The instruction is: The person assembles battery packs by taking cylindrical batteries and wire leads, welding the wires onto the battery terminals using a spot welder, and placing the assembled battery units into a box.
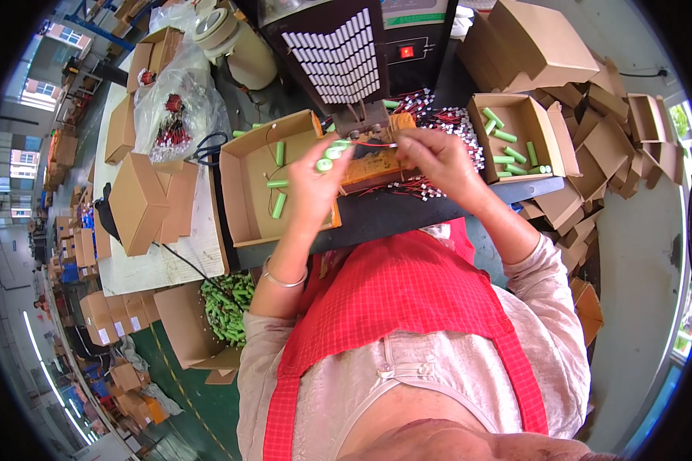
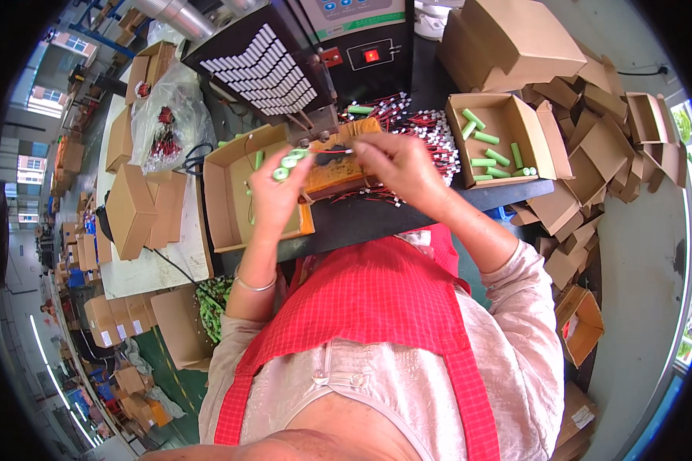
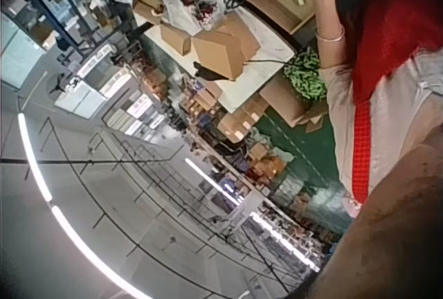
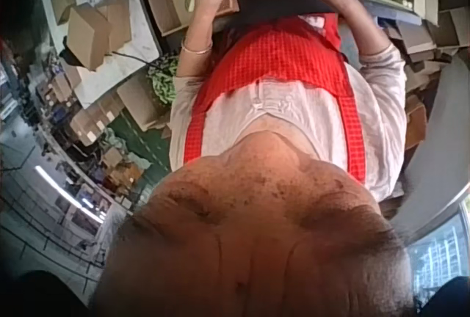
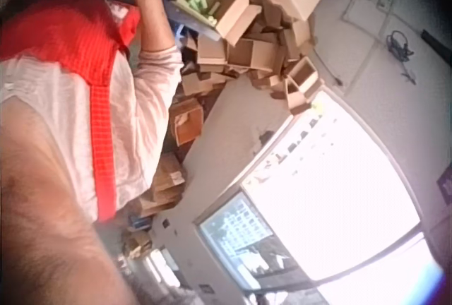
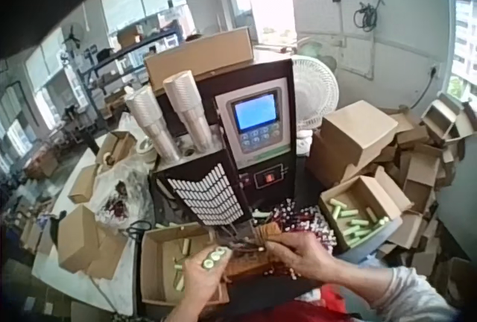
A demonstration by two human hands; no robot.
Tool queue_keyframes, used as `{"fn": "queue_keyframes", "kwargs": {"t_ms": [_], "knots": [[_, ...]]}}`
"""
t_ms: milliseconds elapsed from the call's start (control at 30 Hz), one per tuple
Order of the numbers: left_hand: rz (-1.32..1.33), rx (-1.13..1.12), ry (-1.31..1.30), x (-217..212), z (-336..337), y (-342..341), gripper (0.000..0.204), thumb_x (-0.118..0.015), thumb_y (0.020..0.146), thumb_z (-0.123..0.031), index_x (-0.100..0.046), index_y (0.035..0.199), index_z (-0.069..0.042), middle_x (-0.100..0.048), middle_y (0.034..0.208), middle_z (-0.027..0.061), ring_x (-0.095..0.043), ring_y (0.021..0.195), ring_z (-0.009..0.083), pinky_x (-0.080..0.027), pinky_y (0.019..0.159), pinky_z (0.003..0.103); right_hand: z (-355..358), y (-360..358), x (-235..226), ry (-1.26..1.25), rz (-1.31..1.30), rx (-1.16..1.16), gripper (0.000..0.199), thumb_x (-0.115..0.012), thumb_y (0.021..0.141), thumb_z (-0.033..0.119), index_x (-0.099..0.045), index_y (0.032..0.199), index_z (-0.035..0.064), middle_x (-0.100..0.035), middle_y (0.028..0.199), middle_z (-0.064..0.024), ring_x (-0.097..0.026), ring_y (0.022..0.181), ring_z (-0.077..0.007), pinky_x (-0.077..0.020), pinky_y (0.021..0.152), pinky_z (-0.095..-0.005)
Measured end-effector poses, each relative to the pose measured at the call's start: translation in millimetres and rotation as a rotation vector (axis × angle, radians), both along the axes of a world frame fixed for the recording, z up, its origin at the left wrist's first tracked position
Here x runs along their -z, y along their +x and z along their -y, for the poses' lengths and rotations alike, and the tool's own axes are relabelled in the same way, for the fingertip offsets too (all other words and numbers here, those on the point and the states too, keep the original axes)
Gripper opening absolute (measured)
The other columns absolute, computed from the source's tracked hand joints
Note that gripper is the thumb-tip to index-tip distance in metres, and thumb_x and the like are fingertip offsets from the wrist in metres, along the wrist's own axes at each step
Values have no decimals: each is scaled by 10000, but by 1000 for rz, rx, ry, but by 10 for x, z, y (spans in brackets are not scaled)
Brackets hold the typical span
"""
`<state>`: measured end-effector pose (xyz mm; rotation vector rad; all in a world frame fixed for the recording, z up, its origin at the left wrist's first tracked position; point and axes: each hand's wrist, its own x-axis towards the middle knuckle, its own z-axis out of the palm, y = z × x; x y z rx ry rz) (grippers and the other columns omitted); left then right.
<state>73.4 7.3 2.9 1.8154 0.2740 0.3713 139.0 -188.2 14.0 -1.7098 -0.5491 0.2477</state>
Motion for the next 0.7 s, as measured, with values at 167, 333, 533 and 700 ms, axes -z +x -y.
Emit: {"fn": "queue_keyframes", "kwargs": {"t_ms": [167, 333, 533, 700], "knots": [[-76, -137, 85, -74, -621, -228, 312, -611, 847, -187, -584, 1111, -23, -532, 872, 14, -527, 661, 72, -453, 556, 199, 534, 532, 34, -376, 341, 197, 146, -585, 802, 78, -635, 911, -4, -623, 833, -130, -616, 759, -283, -483, 686, -329], [-256, -60, 288, -107, -858, -399, 343, -597, 855, -197, -565, 1143, -13, -553, 943, 49, -543, 721, 97, -481, 568, 226, 690, 904, 243, -505, 652, -163, 164, -556, 749, 27, -645, 887, 33, -617, 912, -101, -577, 895, -288, -465, 795, -365], [-326, -18, 432, -173, -849, -479, 364, -615, 841, -208, -566, 1147, -17, -628, 898, 69, -584, 745, 105, -499, 593, 240, 627, 940, 291, -691, 707, -258, 149, -600, 725, 47, -645, 867, 40, -605, 892, -120, -566, 905, -278, -454, 822, -363], [-294, 54, 29, -215, -590, -418, 334, -637, 827, -192, -595, 1100, -4, -639, 825, 36, -566, 699, 69, -477, 613, 219, 682, 860, 222, -816, 594, -287, 132, -601, 748, 88, -641, 869, 54, -590, 925, -110, -560, 899, -275, -459, 808, -365]]}}
